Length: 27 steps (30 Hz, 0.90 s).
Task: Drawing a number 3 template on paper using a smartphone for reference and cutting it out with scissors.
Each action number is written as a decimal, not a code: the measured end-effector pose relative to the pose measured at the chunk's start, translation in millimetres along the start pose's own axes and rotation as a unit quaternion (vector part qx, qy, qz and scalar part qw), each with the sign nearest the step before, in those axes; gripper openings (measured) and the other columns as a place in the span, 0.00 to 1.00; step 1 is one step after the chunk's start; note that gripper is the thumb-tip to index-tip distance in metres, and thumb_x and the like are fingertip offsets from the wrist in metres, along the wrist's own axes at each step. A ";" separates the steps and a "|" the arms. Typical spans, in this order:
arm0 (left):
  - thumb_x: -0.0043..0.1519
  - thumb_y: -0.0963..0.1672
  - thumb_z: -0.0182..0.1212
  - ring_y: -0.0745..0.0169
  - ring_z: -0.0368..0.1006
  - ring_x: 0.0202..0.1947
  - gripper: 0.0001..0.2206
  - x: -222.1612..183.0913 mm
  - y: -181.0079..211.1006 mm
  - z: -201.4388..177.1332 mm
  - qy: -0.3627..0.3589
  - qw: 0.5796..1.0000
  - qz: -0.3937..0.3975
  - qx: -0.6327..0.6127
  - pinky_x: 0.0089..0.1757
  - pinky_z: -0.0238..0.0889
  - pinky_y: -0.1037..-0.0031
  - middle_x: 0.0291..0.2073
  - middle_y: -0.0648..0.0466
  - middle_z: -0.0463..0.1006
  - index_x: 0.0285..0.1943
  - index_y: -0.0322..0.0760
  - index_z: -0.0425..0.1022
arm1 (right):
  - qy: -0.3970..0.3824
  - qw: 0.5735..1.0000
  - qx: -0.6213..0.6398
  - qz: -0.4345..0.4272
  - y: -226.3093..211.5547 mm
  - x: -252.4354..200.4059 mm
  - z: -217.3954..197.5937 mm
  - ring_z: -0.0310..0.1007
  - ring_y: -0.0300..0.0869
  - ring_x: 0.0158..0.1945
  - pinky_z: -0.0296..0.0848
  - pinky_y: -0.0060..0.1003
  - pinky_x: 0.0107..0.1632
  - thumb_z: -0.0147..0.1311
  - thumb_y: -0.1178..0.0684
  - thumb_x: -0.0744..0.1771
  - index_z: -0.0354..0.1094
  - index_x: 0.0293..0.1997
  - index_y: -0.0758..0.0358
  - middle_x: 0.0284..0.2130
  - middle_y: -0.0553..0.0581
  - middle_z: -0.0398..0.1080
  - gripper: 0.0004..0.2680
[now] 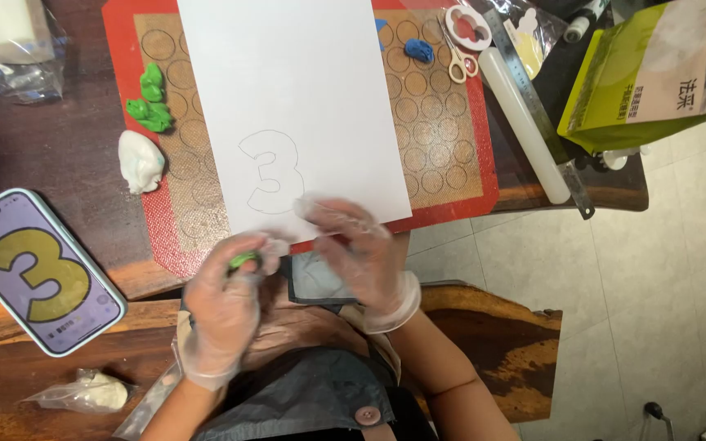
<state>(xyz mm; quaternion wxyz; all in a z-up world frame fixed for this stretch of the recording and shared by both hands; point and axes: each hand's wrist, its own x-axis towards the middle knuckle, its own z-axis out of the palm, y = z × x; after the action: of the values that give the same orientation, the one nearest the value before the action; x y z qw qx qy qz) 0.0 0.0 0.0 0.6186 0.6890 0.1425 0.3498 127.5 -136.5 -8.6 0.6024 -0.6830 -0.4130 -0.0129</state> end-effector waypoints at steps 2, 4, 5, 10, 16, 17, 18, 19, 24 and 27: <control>0.64 0.39 0.60 0.57 0.76 0.28 0.10 -0.4 -14.1 -15.6 0.012 1.000 0.019 -0.012 0.33 0.76 0.69 0.38 0.40 0.78 0.49 0.22 0.77 | 0.056 0.993 0.031 0.100 6.0 10.6 -15.5 0.75 0.56 0.57 0.74 0.49 0.57 0.61 0.58 0.66 0.77 0.46 0.65 0.52 0.66 0.75 0.07; 0.65 0.40 0.60 0.57 0.77 0.27 0.07 11.3 -11.8 -30.4 0.016 0.994 0.056 0.088 0.33 0.74 0.69 0.36 0.44 0.80 0.47 0.26 0.79 | 0.115 0.983 -0.140 0.041 6.0 47.9 -39.7 0.77 0.54 0.49 0.74 0.45 0.52 0.62 0.58 0.66 0.78 0.42 0.62 0.43 0.62 0.77 0.03; 0.66 0.40 0.61 0.57 0.78 0.25 0.06 16.3 -10.6 -37.0 0.015 0.979 0.091 0.184 0.33 0.72 0.69 0.33 0.48 0.82 0.45 0.29 0.81 | 0.170 0.936 -0.309 -0.016 5.3 64.8 -53.1 0.79 0.51 0.41 0.75 0.40 0.48 0.62 0.58 0.67 0.78 0.38 0.58 0.35 0.57 0.79 0.01; 0.63 0.33 0.63 0.51 0.75 0.37 0.10 32.4 6.3 -59.8 -0.011 0.946 0.056 0.318 0.43 0.67 0.66 0.38 0.47 0.80 0.52 0.29 0.80 | 0.123 0.892 -0.404 0.161 102.2 100.8 -142.4 0.72 0.49 0.51 0.71 0.46 0.53 0.56 0.56 0.68 0.76 0.47 0.55 0.46 0.56 0.74 0.06; 0.62 0.39 0.70 0.44 0.66 0.43 0.13 38.7 17.0 -59.8 -0.038 0.885 -0.028 0.464 0.45 0.61 0.59 0.46 0.39 0.67 0.53 0.26 0.75 | 0.042 0.813 -0.556 0.168 139.4 116.5 -148.2 0.67 0.48 0.50 0.74 0.46 0.49 0.59 0.51 0.67 0.74 0.50 0.50 0.48 0.53 0.70 0.08; 0.61 0.42 0.74 0.42 0.67 0.43 0.17 39.8 17.2 -60.1 -0.041 0.870 -0.040 0.489 0.45 0.62 0.58 0.46 0.38 0.66 0.52 0.26 0.74 | 0.037 0.815 -0.557 0.155 135.3 118.3 -145.7 0.66 0.46 0.50 0.73 0.44 0.49 0.59 0.53 0.66 0.73 0.46 0.52 0.46 0.52 0.68 0.06; 0.61 0.42 0.74 0.42 0.67 0.43 0.17 41.1 16.6 -61.1 -0.042 0.870 -0.041 0.490 0.45 0.62 0.58 0.46 0.38 0.66 0.52 0.26 0.74 | 0.036 0.815 -0.557 0.156 137.6 116.2 -146.1 0.66 0.46 0.50 0.73 0.44 0.49 0.59 0.53 0.66 0.73 0.46 0.52 0.46 0.52 0.68 0.06; 0.59 0.47 0.75 0.41 0.66 0.45 0.21 43.5 15.8 -61.5 -0.053 0.835 -0.036 0.546 0.47 0.61 0.57 0.47 0.37 0.68 0.56 0.28 0.77 | 0.039 0.809 -0.563 0.163 139.5 114.8 -147.7 0.66 0.47 0.50 0.72 0.44 0.47 0.61 0.51 0.65 0.73 0.44 0.54 0.46 0.54 0.66 0.06; 0.62 0.55 0.69 0.42 0.60 0.53 0.26 41.6 16.0 -56.9 -0.053 0.766 0.012 0.641 0.53 0.51 0.56 0.56 0.42 0.73 0.66 0.41 0.83 | 0.023 0.809 -0.537 0.240 121.7 109.0 -152.0 0.69 0.45 0.49 0.72 0.45 0.47 0.65 0.49 0.64 0.72 0.37 0.56 0.45 0.54 0.62 0.07; 0.66 0.47 0.80 0.52 0.55 0.54 0.14 39.6 8.4 -46.0 0.015 0.768 0.134 0.626 0.54 0.50 0.64 0.54 0.49 0.73 0.59 0.44 0.86 | -0.003 0.806 -0.539 0.245 105.6 98.5 -151.4 0.70 0.40 0.39 0.74 0.38 0.40 0.65 0.52 0.61 0.72 0.32 0.55 0.43 0.52 0.64 0.05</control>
<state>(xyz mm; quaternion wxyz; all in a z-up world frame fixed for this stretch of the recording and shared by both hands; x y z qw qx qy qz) -4.0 57.9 19.7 -0.0047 0.9304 0.2454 0.2724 326.2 -201.6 -2.1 0.1191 -0.9763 -0.1601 -0.0835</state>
